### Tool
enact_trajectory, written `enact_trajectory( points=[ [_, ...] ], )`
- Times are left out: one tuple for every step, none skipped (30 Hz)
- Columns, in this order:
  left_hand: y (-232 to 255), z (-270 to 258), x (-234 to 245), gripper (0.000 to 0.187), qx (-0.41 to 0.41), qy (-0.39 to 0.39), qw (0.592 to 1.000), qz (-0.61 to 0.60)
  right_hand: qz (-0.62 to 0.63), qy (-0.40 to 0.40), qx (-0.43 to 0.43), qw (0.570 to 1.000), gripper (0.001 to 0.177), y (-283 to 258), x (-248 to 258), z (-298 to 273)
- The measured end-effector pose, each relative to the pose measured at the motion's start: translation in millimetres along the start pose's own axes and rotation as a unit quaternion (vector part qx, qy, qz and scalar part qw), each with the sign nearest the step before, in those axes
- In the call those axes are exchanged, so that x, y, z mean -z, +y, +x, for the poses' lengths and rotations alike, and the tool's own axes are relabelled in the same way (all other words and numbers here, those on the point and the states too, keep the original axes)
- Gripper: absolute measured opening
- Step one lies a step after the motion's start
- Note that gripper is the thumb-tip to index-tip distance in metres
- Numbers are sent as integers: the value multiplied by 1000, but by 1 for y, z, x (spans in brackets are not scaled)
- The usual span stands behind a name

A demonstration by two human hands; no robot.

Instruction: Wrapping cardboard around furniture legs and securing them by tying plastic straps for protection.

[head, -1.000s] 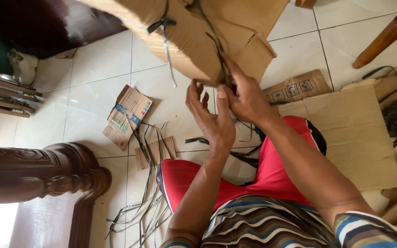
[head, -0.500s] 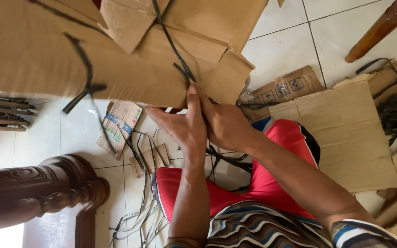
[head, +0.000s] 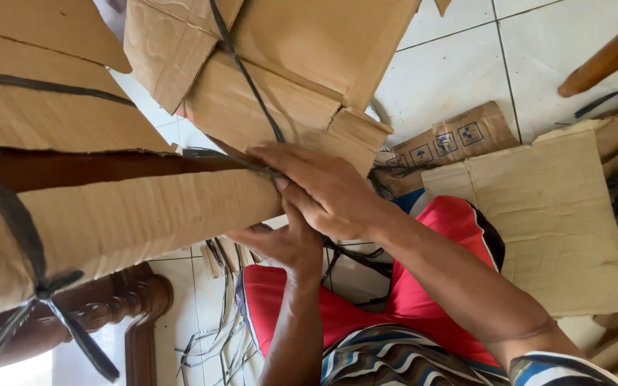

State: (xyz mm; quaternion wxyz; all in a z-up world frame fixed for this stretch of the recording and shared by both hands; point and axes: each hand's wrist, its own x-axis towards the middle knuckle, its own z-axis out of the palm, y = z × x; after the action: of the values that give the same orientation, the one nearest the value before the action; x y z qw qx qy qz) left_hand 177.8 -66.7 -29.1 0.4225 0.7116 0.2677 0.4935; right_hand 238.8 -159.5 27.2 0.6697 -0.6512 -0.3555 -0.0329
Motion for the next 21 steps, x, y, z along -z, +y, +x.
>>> enact_trajectory(
  points=[
    [-6, -1, 1, 84, 1, 2, 1000, 2, 2, -2, -1, 1000, 38, 2, -1, 1],
    [-11, -2, 2, 79, -35, -4, 999, -14, 9, -16, -3, 1000, 36, 4, -3, 2],
    [-17, -3, 4, 75, -71, -9, 997, -29, 17, -29, -6, 999, 34, 6, -5, 2],
    [-8, -5, 2, 75, -70, -7, 997, -26, 20, -32, -7, 999, 34, 4, -8, -2],
    [1, -9, -1, 67, -60, -3, 998, -22, 8, -23, -18, 1000, 36, 3, -11, -6],
    [10, -12, -7, 60, -51, 1, 998, -23, -7, -12, -28, 1000, 37, 2, -12, -9],
    [5, -11, -8, 60, -51, 1, 998, -24, -8, -12, -28, 1000, 37, 1, -13, -10],
    [0, -12, -7, 59, -55, -2, 998, -29, -9, -13, -39, 999, 39, -1, -15, -13],
    [-5, -14, -7, 57, -59, -6, 998, -34, -10, -14, -50, 999, 40, -3, -16, -17],
    [-13, -16, -5, 57, -57, -6, 998, -33, -10, -15, -52, 998, 40, -2, -18, -19],
    [-21, -17, -3, 55, -66, -11, 997, -41, -10, -16, -57, 998, 42, -1, -19, -21],
    [-28, -17, -3, 54, -78, -17, 996, -51, -12, -16, -59, 998, 44, 0, -19, -21],
    [-34, -17, -3, 54, -78, -18, 995, -52, -12, -14, -59, 998, 44, -1, -16, -21],
    [-41, -16, -3, 52, -90, -24, 994, -63, -56, -10, -66, 996, 44, -3, -13, -21],
    [-47, -14, -2, 51, -102, -29, 992, -74, -100, -6, -73, 992, 46, -4, -11, -21],
    [-51, -13, 1, 51, -102, -29, 992, -74, -99, -6, -73, 992, 46, 2, -11, -23],
    [-54, -11, 6, 53, -110, -62, 992, -27, -155, 17, -84, 984, 51, 8, -13, -26],
    [-58, -9, 11, 55, -118, -90, 989, 21, -210, 37, -92, 973, 57, 13, -15, -27],
    [-55, -7, 15, 55, -117, -85, 989, 21, -209, 34, -89, 973, 57, 16, -15, -27],
    [-51, -6, 18, 62, -103, -109, 986, 66, -235, 64, -91, 966, 53, 18, -15, -27],
    [-48, -3, 22, 69, -88, -132, 981, 111, -260, 94, -93, 957, 49, 20, -16, -27]
  ],
)
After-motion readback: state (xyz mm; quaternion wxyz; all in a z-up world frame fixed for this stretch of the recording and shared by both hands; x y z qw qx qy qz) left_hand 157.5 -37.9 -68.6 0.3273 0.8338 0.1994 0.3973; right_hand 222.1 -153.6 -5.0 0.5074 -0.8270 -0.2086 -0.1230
